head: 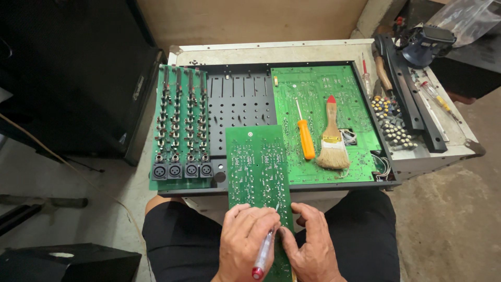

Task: The person sits on the floor with a green circuit board resting on their lap and solders components onto the board using a soldering iron held like a pen, working along the board's rows of joints. The board sits in front of an open audio equipment chassis with other boards and a brush on the work surface.

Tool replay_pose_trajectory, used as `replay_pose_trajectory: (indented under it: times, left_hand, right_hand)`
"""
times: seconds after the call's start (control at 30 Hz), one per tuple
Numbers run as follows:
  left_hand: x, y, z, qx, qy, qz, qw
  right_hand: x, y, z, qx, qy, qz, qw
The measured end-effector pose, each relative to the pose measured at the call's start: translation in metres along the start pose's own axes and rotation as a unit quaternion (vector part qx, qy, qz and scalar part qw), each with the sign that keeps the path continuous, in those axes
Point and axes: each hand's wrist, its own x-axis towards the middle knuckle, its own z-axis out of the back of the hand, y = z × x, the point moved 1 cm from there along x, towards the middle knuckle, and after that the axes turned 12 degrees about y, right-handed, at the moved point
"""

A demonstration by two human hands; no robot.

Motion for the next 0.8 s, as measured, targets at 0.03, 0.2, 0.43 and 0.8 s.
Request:
replay_pose_trajectory:
  times: [0.03,0.2,0.43,0.8]
  left_hand:
    - [0.001,-0.001,0.000,0.002,0.007,-0.004,1.000]
    - [0.007,-0.003,-0.001,-0.030,-0.007,0.036,0.999]
    - [0.012,-0.004,0.000,-0.034,0.014,0.039,0.999]
    - [0.015,-0.004,-0.003,-0.005,0.087,0.056,0.995]
  right_hand:
    - [0.000,0.000,0.000,-0.002,-0.001,-0.003,1.000]
    - [0.001,0.000,0.001,0.004,0.003,0.000,1.000]
    - [0.001,0.003,0.002,0.011,-0.003,0.013,1.000]
    - [0.001,0.003,0.002,0.015,-0.003,0.005,1.000]
